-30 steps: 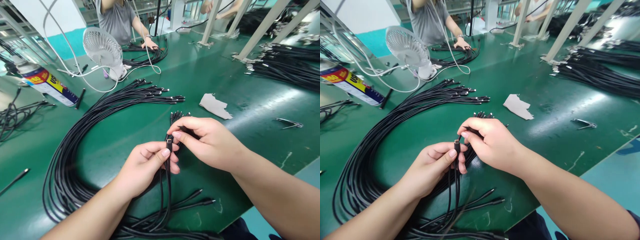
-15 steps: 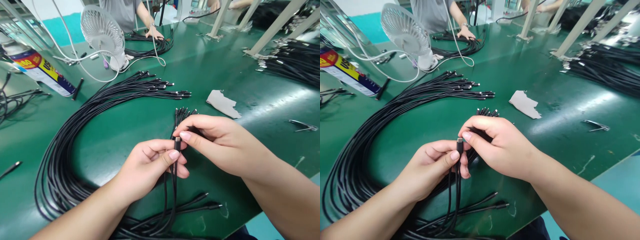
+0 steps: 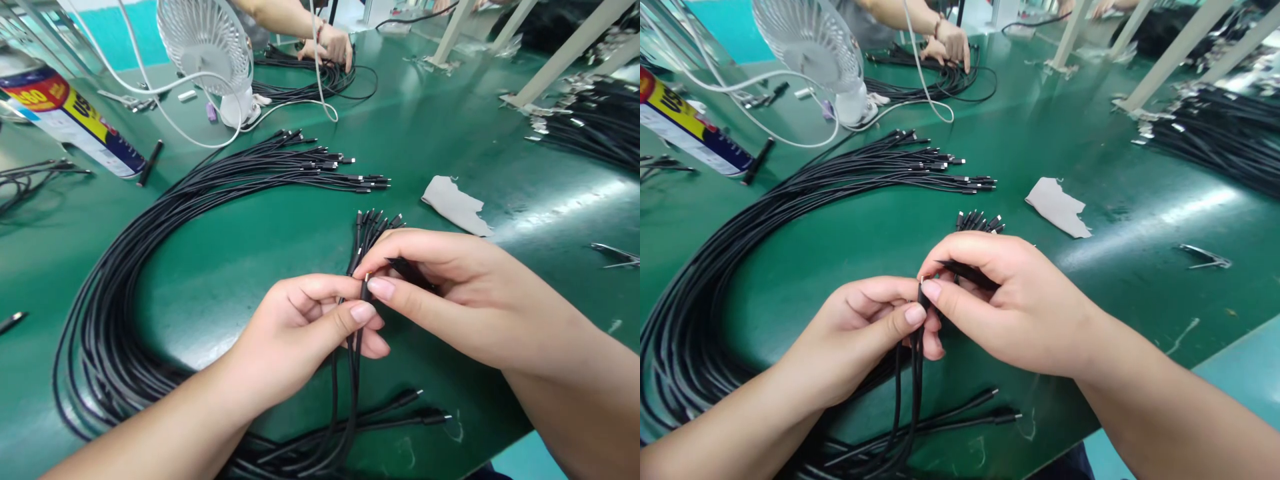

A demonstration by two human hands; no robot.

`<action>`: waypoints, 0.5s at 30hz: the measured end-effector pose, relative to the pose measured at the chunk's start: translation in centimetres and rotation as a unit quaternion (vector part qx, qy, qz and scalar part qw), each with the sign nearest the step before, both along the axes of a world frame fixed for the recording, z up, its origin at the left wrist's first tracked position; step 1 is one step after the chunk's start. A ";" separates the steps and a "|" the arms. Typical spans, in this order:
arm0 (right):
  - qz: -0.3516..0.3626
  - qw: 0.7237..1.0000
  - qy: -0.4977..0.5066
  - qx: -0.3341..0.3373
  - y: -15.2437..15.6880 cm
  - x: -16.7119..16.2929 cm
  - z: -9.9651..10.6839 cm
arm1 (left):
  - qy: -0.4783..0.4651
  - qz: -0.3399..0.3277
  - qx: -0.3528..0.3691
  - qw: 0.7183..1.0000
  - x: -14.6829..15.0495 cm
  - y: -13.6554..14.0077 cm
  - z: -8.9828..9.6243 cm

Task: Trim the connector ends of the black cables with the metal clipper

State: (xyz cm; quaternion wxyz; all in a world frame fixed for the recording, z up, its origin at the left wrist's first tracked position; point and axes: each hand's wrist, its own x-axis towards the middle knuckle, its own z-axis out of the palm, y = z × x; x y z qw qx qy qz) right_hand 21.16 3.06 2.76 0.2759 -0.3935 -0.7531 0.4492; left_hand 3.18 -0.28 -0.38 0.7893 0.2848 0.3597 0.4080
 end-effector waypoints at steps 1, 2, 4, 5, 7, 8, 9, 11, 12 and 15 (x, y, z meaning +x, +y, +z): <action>0.001 1.000 -0.001 0.002 0.0 0.0 0.0 | 0.000 -0.001 0.002 1.000 0.0 0.0 0.0; 0.000 1.000 -0.002 0.008 0.0 0.1 0.0 | 0.002 -0.005 0.005 1.000 0.0 0.0 0.1; -0.002 1.000 -0.006 0.019 0.1 0.2 0.0 | 0.007 -0.009 0.012 1.000 -0.1 -0.1 0.1; -0.001 1.000 -0.006 0.021 0.1 0.2 0.0 | 0.011 -0.012 0.015 1.000 -0.1 -0.2 0.1; 0.004 1.000 -0.008 0.023 0.0 0.3 0.0 | 0.014 -0.014 0.018 1.000 -0.2 -0.2 0.1; 0.006 1.000 -0.010 0.026 0.0 0.4 -0.1 | 0.015 -0.015 0.020 1.000 -0.2 -0.3 0.0; 0.008 1.000 -0.011 0.028 0.0 0.4 -0.1 | 0.015 -0.016 0.023 1.000 -0.2 -0.3 0.0; 0.010 0.999 -0.013 0.032 0.0 0.5 0.0 | 0.016 -0.017 0.027 0.999 -0.2 -0.2 -0.2; 0.010 0.999 -0.013 0.031 0.0 0.5 0.0 | 0.018 -0.016 0.028 0.999 -0.2 -0.2 -0.2; 0.011 1.000 -0.011 0.016 0.0 0.5 0.1 | 0.025 -0.015 0.030 0.999 -0.1 -0.1 -0.2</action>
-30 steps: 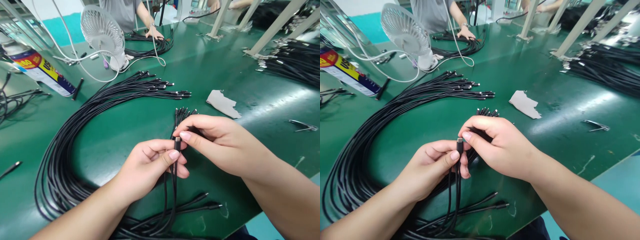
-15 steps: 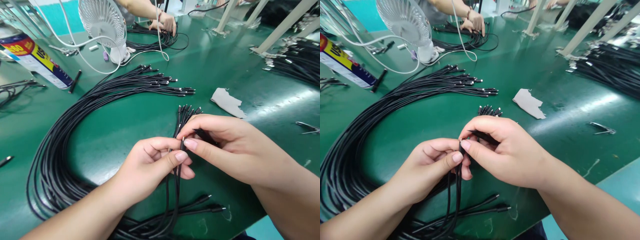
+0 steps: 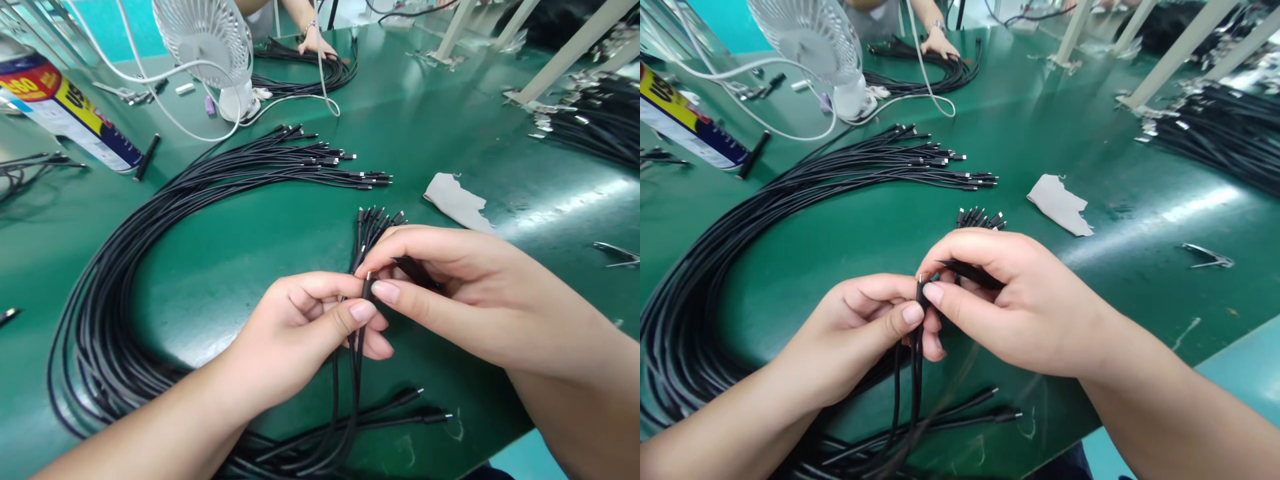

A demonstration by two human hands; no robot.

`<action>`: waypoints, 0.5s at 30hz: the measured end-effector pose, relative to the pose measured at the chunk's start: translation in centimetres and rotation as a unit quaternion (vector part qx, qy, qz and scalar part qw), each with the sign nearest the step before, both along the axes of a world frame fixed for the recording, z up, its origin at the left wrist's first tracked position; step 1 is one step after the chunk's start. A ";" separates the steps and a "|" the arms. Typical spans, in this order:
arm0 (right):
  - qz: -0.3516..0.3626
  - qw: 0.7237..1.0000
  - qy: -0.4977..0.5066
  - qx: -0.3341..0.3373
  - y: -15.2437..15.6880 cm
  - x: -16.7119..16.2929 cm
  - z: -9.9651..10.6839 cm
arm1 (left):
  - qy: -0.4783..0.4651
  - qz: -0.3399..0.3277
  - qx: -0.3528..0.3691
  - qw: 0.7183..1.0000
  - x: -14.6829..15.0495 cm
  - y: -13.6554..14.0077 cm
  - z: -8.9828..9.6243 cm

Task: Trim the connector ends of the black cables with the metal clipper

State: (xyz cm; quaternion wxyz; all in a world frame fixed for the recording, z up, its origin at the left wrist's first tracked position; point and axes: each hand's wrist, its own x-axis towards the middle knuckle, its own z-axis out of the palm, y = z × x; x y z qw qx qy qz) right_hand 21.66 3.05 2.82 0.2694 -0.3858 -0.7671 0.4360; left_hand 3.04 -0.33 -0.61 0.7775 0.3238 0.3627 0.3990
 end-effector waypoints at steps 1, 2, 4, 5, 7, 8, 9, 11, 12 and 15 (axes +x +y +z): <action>0.002 1.000 0.002 -0.009 0.0 0.0 0.0 | -0.001 -0.002 0.001 1.000 0.0 0.0 0.1; 0.005 1.000 0.004 -0.018 0.0 -0.1 0.1 | -0.005 -0.005 0.001 1.000 0.0 0.1 0.1; 0.014 0.999 0.011 -0.037 0.0 -0.1 0.2 | -0.019 -0.014 -0.001 1.000 0.0 0.1 0.3; 0.018 0.999 0.016 -0.046 0.0 -0.1 0.2 | -0.027 -0.016 -0.004 0.999 0.0 0.1 0.4; 0.025 0.998 0.025 -0.058 0.0 -0.2 0.2 | -0.040 -0.014 -0.013 0.999 0.1 0.0 0.5; 0.027 0.998 0.027 -0.059 0.0 -0.2 0.3 | -0.043 -0.011 -0.017 0.999 0.1 0.0 0.5; 0.028 0.998 0.026 -0.056 -0.1 -0.2 0.3 | -0.043 -0.009 -0.019 0.999 0.1 0.0 0.5; 0.020 0.999 0.017 -0.033 -0.1 -0.3 0.2 | -0.036 -0.004 -0.020 0.999 0.1 0.0 0.5; 0.012 1.000 0.010 -0.017 -0.2 -0.3 0.2 | -0.029 -0.001 -0.018 0.999 0.1 0.0 0.5; -0.015 1.000 0.000 0.022 -0.2 -0.4 -0.1 | -0.008 0.005 -0.007 1.000 0.1 0.0 0.5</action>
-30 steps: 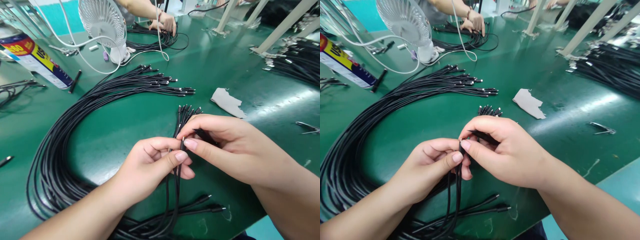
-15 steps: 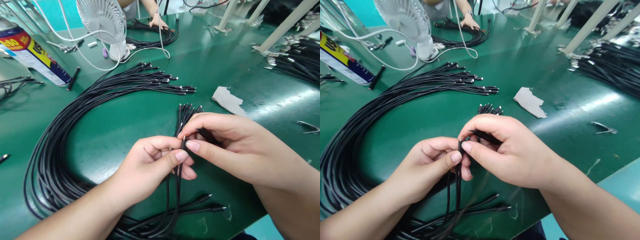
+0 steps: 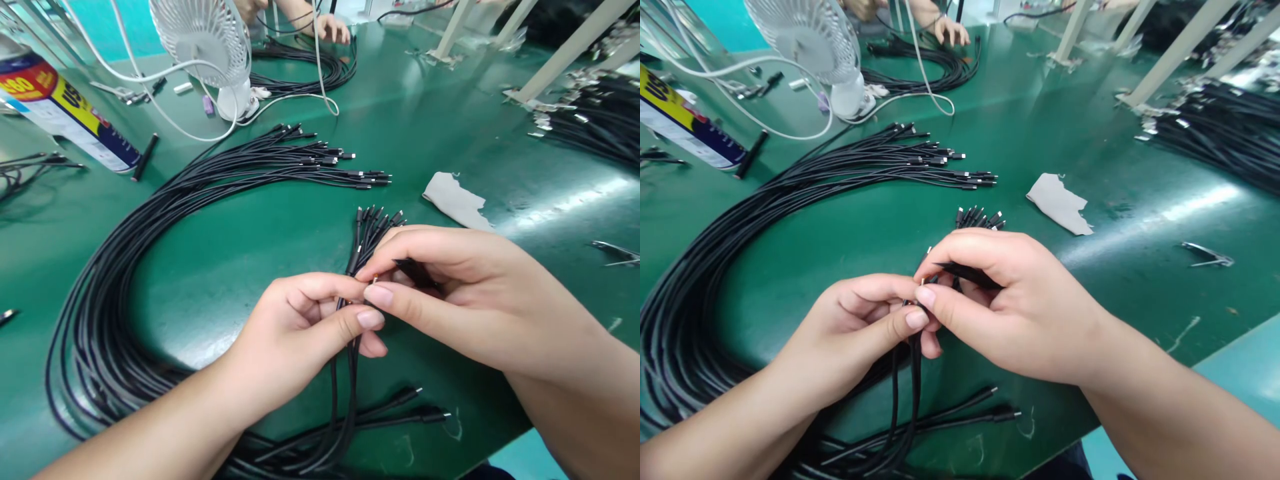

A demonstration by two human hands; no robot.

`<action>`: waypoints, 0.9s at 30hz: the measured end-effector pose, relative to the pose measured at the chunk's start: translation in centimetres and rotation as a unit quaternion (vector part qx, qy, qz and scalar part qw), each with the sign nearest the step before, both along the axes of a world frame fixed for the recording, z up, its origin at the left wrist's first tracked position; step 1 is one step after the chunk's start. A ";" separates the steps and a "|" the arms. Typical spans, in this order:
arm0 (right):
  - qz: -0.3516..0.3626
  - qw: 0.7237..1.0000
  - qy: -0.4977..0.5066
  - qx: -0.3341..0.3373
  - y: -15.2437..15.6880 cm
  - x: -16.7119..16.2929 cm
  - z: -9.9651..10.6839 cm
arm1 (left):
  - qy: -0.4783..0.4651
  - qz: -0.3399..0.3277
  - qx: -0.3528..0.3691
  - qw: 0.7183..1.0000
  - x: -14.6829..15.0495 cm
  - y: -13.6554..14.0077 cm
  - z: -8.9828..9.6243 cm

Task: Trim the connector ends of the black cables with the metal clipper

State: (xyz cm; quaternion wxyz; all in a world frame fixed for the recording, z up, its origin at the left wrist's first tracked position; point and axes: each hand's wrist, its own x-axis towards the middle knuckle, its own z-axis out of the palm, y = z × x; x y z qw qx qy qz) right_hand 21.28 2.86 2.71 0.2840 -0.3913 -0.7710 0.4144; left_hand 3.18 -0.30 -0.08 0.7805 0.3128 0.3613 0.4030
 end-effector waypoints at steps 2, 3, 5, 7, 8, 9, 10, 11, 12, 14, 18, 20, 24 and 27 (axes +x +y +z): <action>-0.013 1.000 0.000 0.017 0.0 -0.1 -0.2 | 0.014 0.002 0.005 1.000 0.0 0.0 0.0; -0.019 0.999 -0.001 0.028 0.0 -0.1 -0.3 | 0.019 0.003 0.006 1.000 0.0 0.0 -0.1; -0.025 0.998 -0.008 0.054 0.1 -0.1 -0.4 | 0.031 0.005 0.004 1.000 0.0 0.0 -0.1; -0.029 0.996 -0.016 0.079 0.2 -0.2 -0.5 | 0.039 0.003 0.002 0.999 -0.1 -0.1 -0.2; -0.030 0.996 -0.019 0.087 0.2 -0.2 -0.5 | 0.042 0.000 0.000 0.999 -0.1 -0.1 -0.2; -0.031 0.995 -0.021 0.092 0.3 -0.2 -0.5 | 0.043 -0.003 -0.002 0.999 -0.1 -0.1 -0.1; -0.034 0.995 -0.020 0.095 0.3 -0.3 -0.5 | 0.041 -0.006 -0.004 0.999 -0.1 -0.1 -0.1; -0.036 0.995 -0.017 0.094 0.3 -0.3 -0.5 | 0.038 -0.007 -0.006 0.999 0.0 0.0 0.0; -0.037 0.995 -0.014 0.090 0.3 -0.3 -0.5 | 0.034 -0.008 -0.008 0.999 0.0 0.0 0.0; -0.035 0.996 -0.006 0.081 0.2 -0.3 -0.4 | 0.025 -0.010 -0.012 1.000 0.0 0.1 0.1; -0.034 0.997 0.002 0.073 0.1 -0.3 -0.2 | 0.015 -0.017 -0.011 1.000 0.0 0.1 0.2; -0.036 0.997 0.002 0.074 0.1 -0.2 -0.1 | 0.016 -0.019 -0.007 1.000 -0.1 0.0 0.1; -0.046 0.995 -0.001 0.084 0.0 -0.2 0.0 | 0.031 -0.026 0.013 0.999 -0.3 -0.2 -0.1; -0.058 0.994 -0.006 0.088 -0.1 -0.1 0.1 | 0.048 -0.034 0.035 0.998 -0.4 -0.4 -0.2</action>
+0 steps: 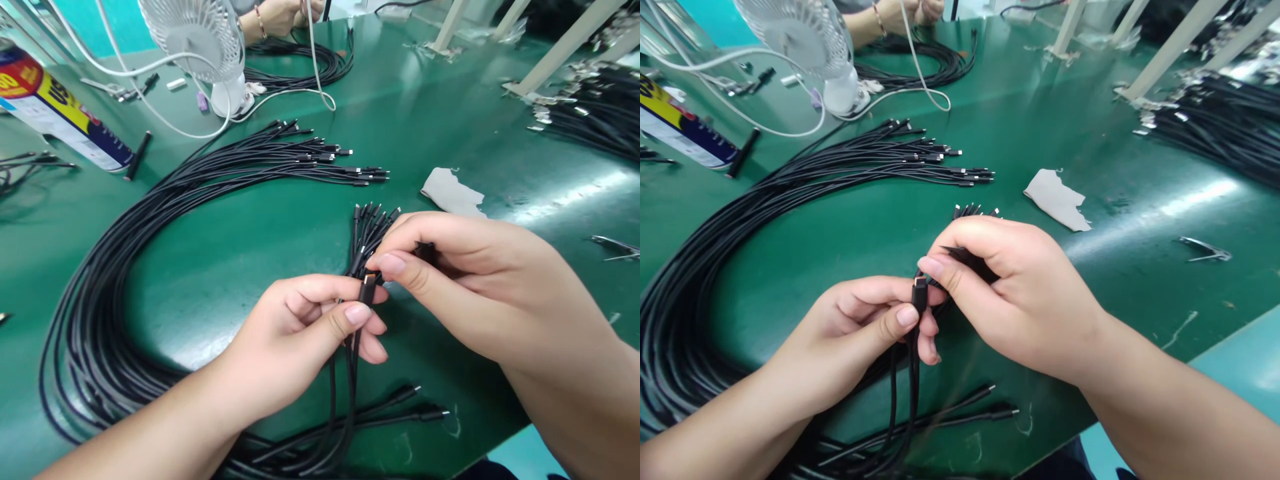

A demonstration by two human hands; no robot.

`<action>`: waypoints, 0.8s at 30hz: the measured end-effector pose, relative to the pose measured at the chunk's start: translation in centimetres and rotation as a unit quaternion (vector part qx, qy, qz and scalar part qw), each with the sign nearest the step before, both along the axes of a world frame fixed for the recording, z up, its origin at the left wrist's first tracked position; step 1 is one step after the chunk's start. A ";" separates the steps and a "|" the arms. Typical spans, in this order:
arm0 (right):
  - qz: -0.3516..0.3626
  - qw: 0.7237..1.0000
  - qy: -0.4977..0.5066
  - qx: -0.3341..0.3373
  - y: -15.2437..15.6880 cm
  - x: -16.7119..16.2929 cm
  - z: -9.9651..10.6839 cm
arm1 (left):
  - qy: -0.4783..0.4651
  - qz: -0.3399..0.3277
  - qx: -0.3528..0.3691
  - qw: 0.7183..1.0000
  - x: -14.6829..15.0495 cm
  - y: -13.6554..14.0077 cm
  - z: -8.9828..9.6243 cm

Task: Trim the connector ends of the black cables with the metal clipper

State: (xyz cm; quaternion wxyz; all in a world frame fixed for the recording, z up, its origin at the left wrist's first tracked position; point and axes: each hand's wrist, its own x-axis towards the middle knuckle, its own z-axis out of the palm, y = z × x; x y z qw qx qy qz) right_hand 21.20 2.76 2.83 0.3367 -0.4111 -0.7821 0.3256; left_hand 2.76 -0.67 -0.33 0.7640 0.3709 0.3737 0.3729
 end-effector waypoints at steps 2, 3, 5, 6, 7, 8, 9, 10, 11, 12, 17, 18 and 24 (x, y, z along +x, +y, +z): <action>-0.004 1.000 -0.004 -0.003 0.0 0.1 0.0 | 0.003 -0.001 0.002 1.000 0.0 -0.1 0.0; -0.003 1.000 -0.005 -0.004 0.0 0.1 0.0 | 0.001 0.000 0.002 1.000 0.0 -0.1 0.0; 0.003 1.000 -0.003 -0.002 0.0 0.1 0.0 | -0.005 0.004 0.001 1.000 0.1 0.0 0.0; 0.005 1.000 -0.002 0.001 0.0 0.1 -0.1 | -0.006 0.005 0.001 1.000 0.1 0.0 0.1; 0.007 1.000 -0.003 0.001 0.0 0.1 -0.1 | -0.005 0.005 0.002 1.000 0.1 0.0 0.1; 0.008 1.000 -0.004 0.000 0.1 0.2 -0.1 | -0.003 0.003 0.002 1.000 0.1 0.1 0.1; 0.008 1.000 -0.007 -0.002 0.1 0.2 -0.1 | 0.001 0.001 0.002 1.000 0.1 0.1 0.2; 0.007 1.000 -0.011 -0.004 0.1 0.2 -0.1 | 0.006 0.000 0.002 1.000 0.1 0.1 0.2; 0.006 1.000 -0.015 -0.003 0.1 0.2 -0.1 | 0.009 0.000 0.004 1.000 0.1 0.1 0.2; 0.005 1.000 -0.019 0.000 0.2 0.2 -0.1 | 0.012 0.000 0.007 1.000 0.1 0.2 0.2; 0.001 1.000 -0.026 0.005 0.1 0.2 0.1 | 0.024 0.005 0.025 0.999 0.1 0.1 0.2; 0.005 1.000 -0.020 -0.002 0.1 0.2 0.2 | 0.030 0.003 0.028 0.999 0.1 0.1 0.2; 0.071 0.993 0.033 -0.087 -0.2 0.1 -0.1 | 0.045 -0.017 0.034 0.998 0.1 0.3 0.5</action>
